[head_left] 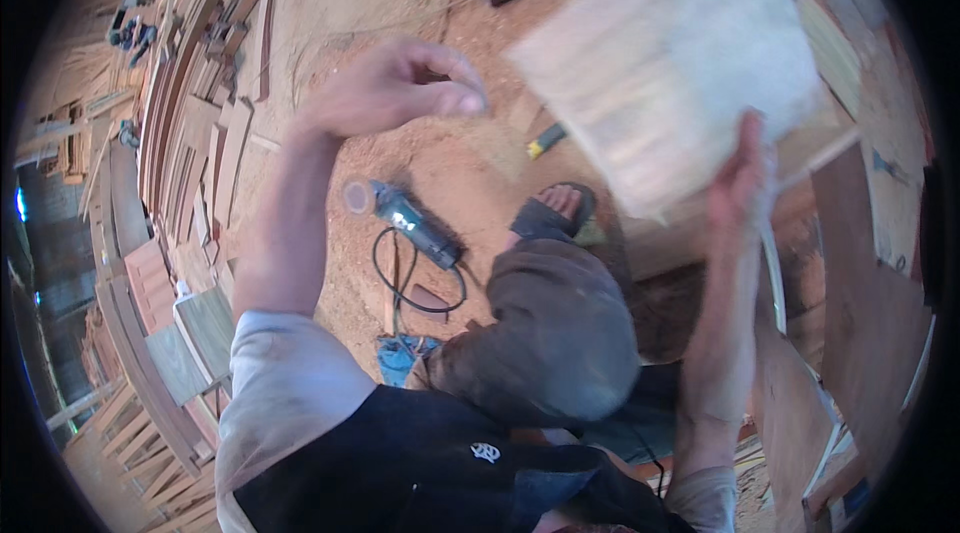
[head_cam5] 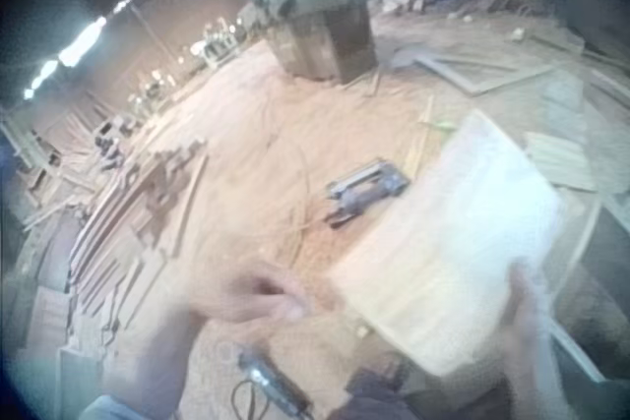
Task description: The person assembles a wooden structure by fitting wooden pieces together and then uses an orbital sander to smooth the surfaces. The person repeatedly aligns and adjusts the pieces before sanding them.
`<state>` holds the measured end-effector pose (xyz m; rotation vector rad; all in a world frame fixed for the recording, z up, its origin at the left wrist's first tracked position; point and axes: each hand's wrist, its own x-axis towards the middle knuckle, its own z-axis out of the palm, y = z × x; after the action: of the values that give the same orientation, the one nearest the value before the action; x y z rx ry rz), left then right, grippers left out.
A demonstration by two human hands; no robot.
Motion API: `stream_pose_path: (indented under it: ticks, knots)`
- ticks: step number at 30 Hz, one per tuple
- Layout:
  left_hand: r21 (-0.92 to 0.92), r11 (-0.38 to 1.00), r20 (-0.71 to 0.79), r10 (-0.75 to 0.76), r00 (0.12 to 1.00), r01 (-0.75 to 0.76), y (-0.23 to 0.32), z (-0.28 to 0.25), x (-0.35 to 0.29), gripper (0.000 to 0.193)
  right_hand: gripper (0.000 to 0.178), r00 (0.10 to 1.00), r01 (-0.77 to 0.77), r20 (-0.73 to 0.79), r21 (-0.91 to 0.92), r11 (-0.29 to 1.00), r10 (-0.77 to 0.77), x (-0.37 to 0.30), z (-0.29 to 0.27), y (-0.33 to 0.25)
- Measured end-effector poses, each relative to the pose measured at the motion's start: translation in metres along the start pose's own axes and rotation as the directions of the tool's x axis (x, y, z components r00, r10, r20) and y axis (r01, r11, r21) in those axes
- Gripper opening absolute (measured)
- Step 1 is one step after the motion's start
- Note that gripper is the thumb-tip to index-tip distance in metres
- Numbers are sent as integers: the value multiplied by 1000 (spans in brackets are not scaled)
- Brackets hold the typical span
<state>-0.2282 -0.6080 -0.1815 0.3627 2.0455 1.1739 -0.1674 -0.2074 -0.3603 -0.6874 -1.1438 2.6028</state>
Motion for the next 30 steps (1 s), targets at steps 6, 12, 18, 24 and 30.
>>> stream_pose_path:
  ticks: [6, 12, 18, 24, 30]
  knots:
    - [-194, 850, 376, 526, 763, -490, 14, -9, -14, 33, 53, 978, -104, 190, 95, 990, 85, 43, -72, -13]
    - [147, 966, 376, 144, 915, -213, -32, -13, 28, 27, 50, 894, 46, 423, 248, 968, -151, 12, -99, -81]
    - [128, 990, 273, -91, 958, 57, -162, 28, -22, 23, 41, 928, 1, -373, 31, 1000, 10, -32, -142, -139]
    - [-206, 306, 294, -886, 357, 929, -326, 107, -142, 80, 28, 717, 278, -610, -196, 940, -339, -82, -149, -90]
    - [-838, 357, -161, -885, 437, 413, -391, 180, -134, 67, 30, 617, 349, -735, -62, 935, -279, -91, -111, -71]
